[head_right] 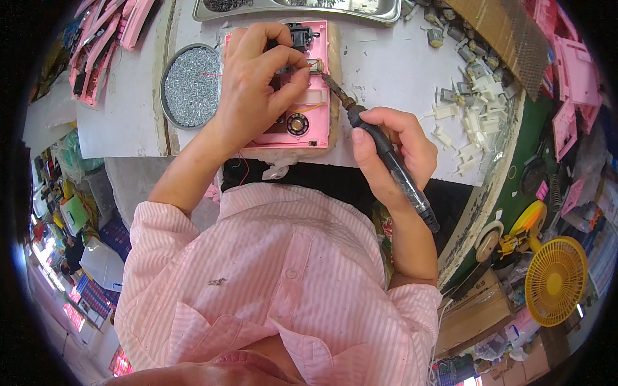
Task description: Assembling electronic components into a pink toy housing using a soldering iron and an electric screwdriver.
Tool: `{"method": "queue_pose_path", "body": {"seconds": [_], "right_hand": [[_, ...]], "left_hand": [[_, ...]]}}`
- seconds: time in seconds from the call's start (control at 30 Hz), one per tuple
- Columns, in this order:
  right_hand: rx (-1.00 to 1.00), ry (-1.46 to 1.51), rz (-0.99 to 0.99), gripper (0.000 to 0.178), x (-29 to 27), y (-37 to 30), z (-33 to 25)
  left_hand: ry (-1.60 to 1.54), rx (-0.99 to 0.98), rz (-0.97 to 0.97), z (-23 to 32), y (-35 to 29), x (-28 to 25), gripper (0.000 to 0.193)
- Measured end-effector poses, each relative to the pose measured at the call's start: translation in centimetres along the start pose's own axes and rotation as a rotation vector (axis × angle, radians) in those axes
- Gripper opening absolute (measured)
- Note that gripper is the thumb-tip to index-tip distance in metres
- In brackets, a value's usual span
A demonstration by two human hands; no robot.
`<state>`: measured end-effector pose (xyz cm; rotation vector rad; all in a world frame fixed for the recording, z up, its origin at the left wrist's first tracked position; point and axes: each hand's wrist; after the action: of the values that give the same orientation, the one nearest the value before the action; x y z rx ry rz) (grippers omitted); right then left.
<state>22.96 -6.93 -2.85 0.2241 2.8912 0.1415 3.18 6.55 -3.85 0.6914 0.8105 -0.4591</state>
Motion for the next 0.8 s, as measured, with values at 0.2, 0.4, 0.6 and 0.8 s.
{"method": "queue_pose_path", "body": {"seconds": [0.2, 0.4, 0.6, 0.8], "right_hand": [[-0.022, -0.008, 0.021, 0.024, -0.03, 0.10, -0.02], [-0.027, 0.003, 0.012, 0.024, 0.12, 0.28, 0.07], [-0.016, -0.013, 0.012, 0.023, 0.02, 0.14, -0.13], [-0.036, -0.001, 0.016, 0.023, -0.08, 0.12, -0.15]], "left_hand": [[0.006, -0.008, -0.010, 0.00, -0.04, -0.04, 0.016], [0.004, -0.005, -0.008, 0.03, -0.03, -0.05, 0.016], [0.006, 0.003, -0.003, -0.03, -0.03, -0.03, 0.016], [0.007, -0.003, -0.007, 0.04, -0.08, -0.05, 0.016]]}}
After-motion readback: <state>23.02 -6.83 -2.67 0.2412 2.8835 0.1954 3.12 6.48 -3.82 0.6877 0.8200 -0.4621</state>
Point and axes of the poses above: each hand's wrist, its own y-axis towards the middle knuckle, its own x-axis out of the palm, z = x × y, and after that the axes turned 8 degrees about -z, right-handed
